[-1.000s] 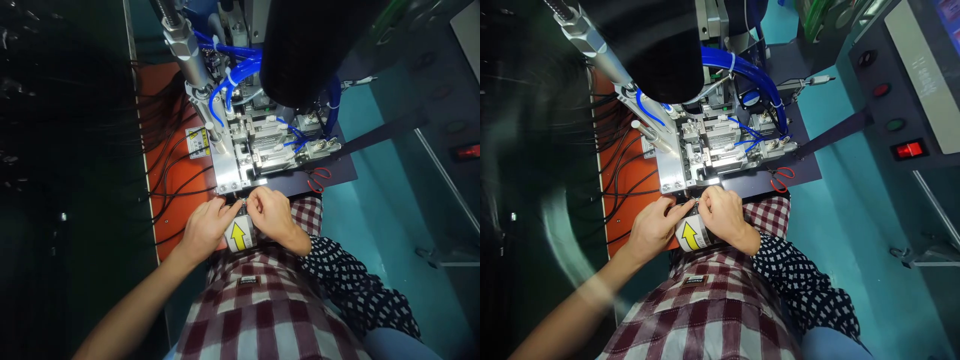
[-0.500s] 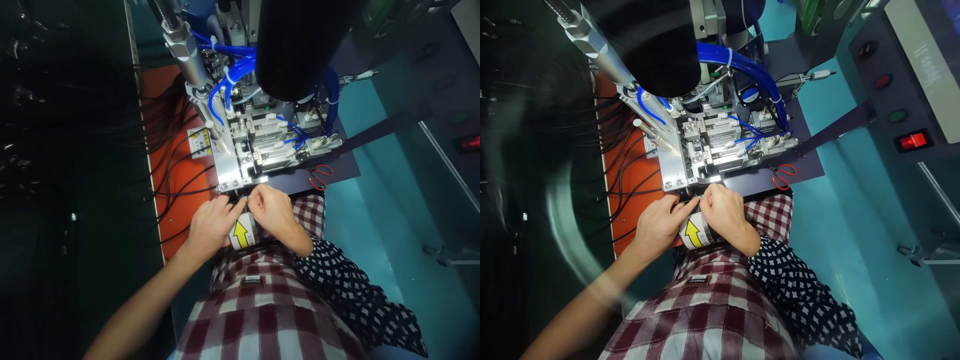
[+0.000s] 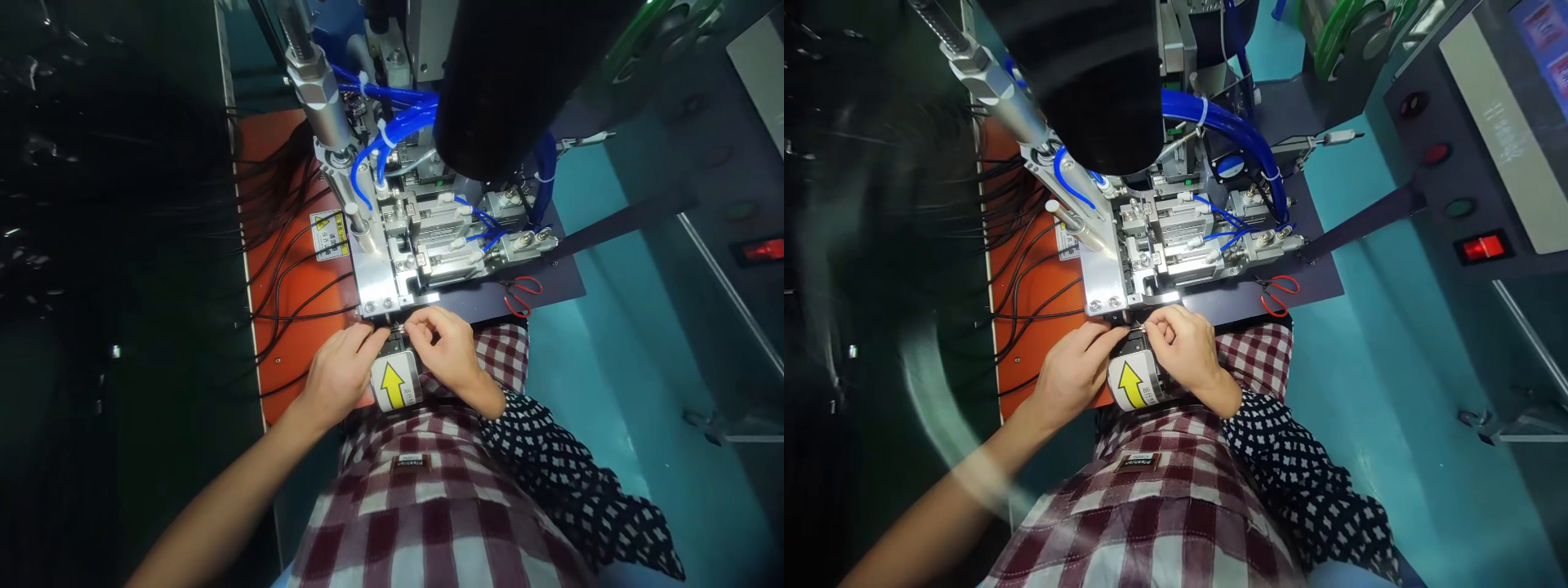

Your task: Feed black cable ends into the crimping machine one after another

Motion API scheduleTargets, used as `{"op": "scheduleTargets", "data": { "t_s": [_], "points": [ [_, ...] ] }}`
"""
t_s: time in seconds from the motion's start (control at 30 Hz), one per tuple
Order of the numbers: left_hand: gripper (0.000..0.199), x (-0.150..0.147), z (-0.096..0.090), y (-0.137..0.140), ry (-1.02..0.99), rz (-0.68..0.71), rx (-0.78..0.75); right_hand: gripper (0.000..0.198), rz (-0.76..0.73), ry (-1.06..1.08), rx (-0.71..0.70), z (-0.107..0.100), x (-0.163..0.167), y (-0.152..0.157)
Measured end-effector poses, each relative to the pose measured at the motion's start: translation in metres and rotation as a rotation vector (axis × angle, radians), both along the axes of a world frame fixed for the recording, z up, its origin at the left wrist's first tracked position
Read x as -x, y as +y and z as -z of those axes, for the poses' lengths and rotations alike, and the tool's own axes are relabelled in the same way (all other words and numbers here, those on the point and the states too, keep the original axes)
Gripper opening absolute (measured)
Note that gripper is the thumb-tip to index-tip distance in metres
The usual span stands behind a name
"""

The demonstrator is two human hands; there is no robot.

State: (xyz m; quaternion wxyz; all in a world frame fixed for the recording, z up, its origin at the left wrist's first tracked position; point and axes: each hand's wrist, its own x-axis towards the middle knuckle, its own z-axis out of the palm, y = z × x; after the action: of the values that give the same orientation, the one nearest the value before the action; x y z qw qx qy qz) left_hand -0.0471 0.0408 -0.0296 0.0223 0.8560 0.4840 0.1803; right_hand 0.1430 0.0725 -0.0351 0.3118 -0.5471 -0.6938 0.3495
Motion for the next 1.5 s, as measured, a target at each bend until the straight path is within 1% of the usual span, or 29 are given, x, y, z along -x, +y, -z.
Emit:
{"op": "scheduleTargets", "data": {
  "t_s": [0.1, 0.2, 0.33, 0.5, 0.6, 0.7, 0.77, 0.83, 0.9, 0.97, 1.03, 1.1, 1.17, 1.3, 1.4, 1.5],
  "points": [
    [0.024, 0.000, 0.001, -0.001, -0.086, -0.019, 0.049, 0.013, 0.001, -0.025, -0.030, 0.003, -0.001, 0.000],
    [0.023, -0.001, 0.001, -0.001, -0.134, -0.050, 0.083, 0.013, -0.017, -0.027, -0.018, 0.003, -0.002, -0.001],
    [0.021, -0.002, 0.000, -0.001, -0.152, -0.077, 0.117, 0.013, -0.036, -0.052, -0.011, 0.000, -0.003, 0.000],
    [0.021, -0.003, -0.001, -0.001, -0.149, -0.073, 0.102, 0.014, -0.025, -0.061, -0.001, -0.001, -0.001, -0.001],
    [0.024, -0.001, -0.001, -0.001, -0.105, -0.055, 0.083, 0.014, 0.007, -0.048, 0.071, 0.001, 0.001, 0.000],
    [0.026, 0.000, -0.001, 0.000, -0.062, -0.035, 0.058, 0.013, 0.012, -0.023, 0.232, 0.004, -0.002, 0.002],
    [0.027, 0.001, -0.001, 0.000, -0.041, -0.027, 0.043, 0.013, 0.023, -0.061, 0.293, 0.004, -0.007, 0.003],
    [0.027, 0.001, -0.001, 0.001, -0.031, -0.021, 0.034, 0.015, 0.041, -0.101, 0.238, 0.001, -0.010, 0.002],
    [0.026, 0.000, 0.000, 0.001, -0.036, -0.013, 0.021, 0.018, 0.037, -0.095, 0.116, -0.003, -0.009, 0.000],
    [0.025, 0.000, 0.001, 0.002, -0.050, -0.006, 0.001, 0.021, 0.001, -0.100, 0.001, -0.005, -0.004, -0.002],
    [0.024, 0.000, 0.001, 0.002, -0.063, -0.002, -0.018, 0.023, -0.035, -0.149, -0.083, -0.006, 0.003, -0.003],
    [0.024, 0.000, 0.001, 0.002, -0.069, 0.004, -0.017, 0.023, -0.054, -0.197, -0.129, -0.005, 0.007, -0.003],
    [0.025, 0.000, 0.002, 0.002, -0.073, 0.005, -0.004, 0.024, -0.054, -0.224, -0.133, -0.005, 0.009, -0.001],
    [0.029, 0.002, 0.001, 0.002, -0.076, 0.000, 0.028, 0.020, -0.016, -0.217, -0.053, -0.007, 0.004, -0.001],
    [0.030, 0.003, 0.000, 0.003, -0.104, 0.011, 0.057, 0.017, 0.006, -0.138, 0.088, -0.006, 0.001, 0.000],
    [0.031, 0.004, -0.002, 0.004, -0.153, 0.020, 0.104, 0.018, 0.022, -0.020, 0.263, 0.002, -0.001, 0.005]
  ]
}}
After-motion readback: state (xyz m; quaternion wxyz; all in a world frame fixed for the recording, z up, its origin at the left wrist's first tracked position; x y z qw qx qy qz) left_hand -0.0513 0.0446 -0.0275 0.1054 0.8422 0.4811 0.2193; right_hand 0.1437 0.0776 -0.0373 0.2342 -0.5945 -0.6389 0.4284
